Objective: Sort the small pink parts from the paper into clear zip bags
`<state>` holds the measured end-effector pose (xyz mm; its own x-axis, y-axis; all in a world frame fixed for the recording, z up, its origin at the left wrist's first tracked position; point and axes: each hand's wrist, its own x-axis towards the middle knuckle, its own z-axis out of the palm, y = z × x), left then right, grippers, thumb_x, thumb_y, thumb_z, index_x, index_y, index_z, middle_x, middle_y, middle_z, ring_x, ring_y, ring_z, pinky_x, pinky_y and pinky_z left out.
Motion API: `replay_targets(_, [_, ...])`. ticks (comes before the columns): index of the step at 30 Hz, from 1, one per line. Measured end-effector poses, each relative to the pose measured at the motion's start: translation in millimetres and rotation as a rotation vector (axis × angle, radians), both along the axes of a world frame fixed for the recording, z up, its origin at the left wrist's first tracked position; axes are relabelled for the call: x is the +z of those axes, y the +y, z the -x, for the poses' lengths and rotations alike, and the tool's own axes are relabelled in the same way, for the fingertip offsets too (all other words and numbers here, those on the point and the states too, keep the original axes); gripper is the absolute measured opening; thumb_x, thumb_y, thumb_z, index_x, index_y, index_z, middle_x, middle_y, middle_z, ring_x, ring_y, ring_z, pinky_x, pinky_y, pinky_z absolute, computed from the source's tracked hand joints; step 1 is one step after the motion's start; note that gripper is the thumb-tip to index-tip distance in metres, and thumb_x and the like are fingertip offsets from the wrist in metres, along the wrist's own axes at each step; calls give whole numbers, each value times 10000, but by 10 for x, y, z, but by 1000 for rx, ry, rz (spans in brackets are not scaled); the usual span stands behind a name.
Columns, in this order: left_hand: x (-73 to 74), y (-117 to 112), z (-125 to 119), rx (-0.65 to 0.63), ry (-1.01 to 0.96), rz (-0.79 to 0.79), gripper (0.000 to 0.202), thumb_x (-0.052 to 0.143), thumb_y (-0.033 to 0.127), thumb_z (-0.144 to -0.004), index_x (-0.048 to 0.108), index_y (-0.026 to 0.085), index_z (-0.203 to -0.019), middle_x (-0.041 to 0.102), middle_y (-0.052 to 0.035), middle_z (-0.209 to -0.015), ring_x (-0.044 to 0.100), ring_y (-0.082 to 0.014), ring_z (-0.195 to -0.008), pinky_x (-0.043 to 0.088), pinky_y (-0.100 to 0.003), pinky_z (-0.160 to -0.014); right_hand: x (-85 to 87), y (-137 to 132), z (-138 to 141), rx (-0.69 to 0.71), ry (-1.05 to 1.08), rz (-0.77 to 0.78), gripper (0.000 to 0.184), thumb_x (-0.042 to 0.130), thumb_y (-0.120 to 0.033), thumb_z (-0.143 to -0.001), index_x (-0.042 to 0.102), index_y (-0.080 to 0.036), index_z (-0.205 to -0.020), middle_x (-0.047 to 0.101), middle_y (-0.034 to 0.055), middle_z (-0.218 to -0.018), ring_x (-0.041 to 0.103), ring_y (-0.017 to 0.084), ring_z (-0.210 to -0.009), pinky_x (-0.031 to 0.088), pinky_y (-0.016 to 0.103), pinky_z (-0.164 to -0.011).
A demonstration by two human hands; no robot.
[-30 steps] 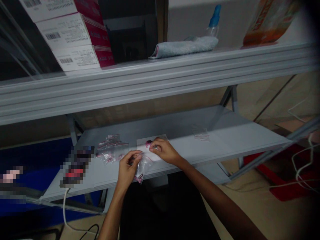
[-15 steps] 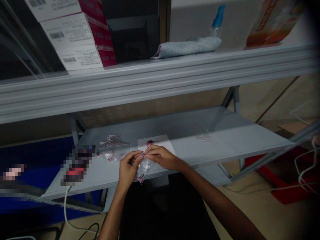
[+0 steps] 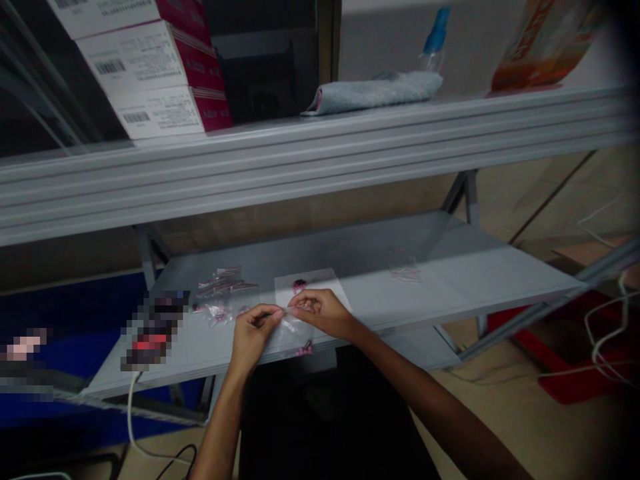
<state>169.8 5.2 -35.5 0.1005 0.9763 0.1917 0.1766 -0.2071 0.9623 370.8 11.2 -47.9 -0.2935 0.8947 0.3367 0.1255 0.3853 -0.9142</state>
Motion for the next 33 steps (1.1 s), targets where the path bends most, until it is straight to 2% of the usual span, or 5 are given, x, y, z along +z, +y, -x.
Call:
replay_targets(9, [-24, 6, -18, -20, 80, -52, 157, 739, 316, -767, 731, 159, -764, 719, -42, -742, 630, -175, -700, 459, -257, -669, 12, -67, 79, -70, -109, -140, 180, 614, -303, -891, 681, -169, -792, 633, 1, -711, 536, 121, -654, 379, 224, -591])
replay_targets(19, [4, -17, -32, 36, 46, -90, 188, 736, 356, -782, 719, 173, -819, 701, -24, -756, 619, -169, -707, 456, -248, -664, -90, 4, 102, -59, 54, -19, 255, 626, -398, -889, 667, -161, -807, 621, 3, -720, 533, 113, -621, 387, 218, -561])
replay_targets(24, [18, -20, -19, -53, 79, -69, 197, 731, 361, -784, 734, 169, -825, 722, -49, -802, 633, -181, -734, 470, -260, -682, -45, -55, 68, -20, 12, -44, 262, 631, -409, -891, 682, -164, -813, 575, -13, -657, 480, 105, -581, 343, 214, -528])
replay_targets(30, [5, -18, -6, 74, 64, -62, 168, 752, 326, -750, 718, 163, -736, 697, -27, -690, 609, -165, -645, 448, -246, -614, -19, -58, 96, -31, 27, -47, 286, 631, -429, -891, 710, -158, -846, 664, 21, -733, 562, 125, -637, 408, 228, -580])
replay_targets(33, [19, -14, 8, 53, 39, -51, 193, 740, 352, -773, 721, 161, -792, 700, -26, -716, 613, -159, -657, 449, -238, -620, -11, -49, 83, -67, 25, -74, 294, 619, -418, -902, 714, -151, -824, 667, 24, -721, 561, 124, -630, 396, 227, -569])
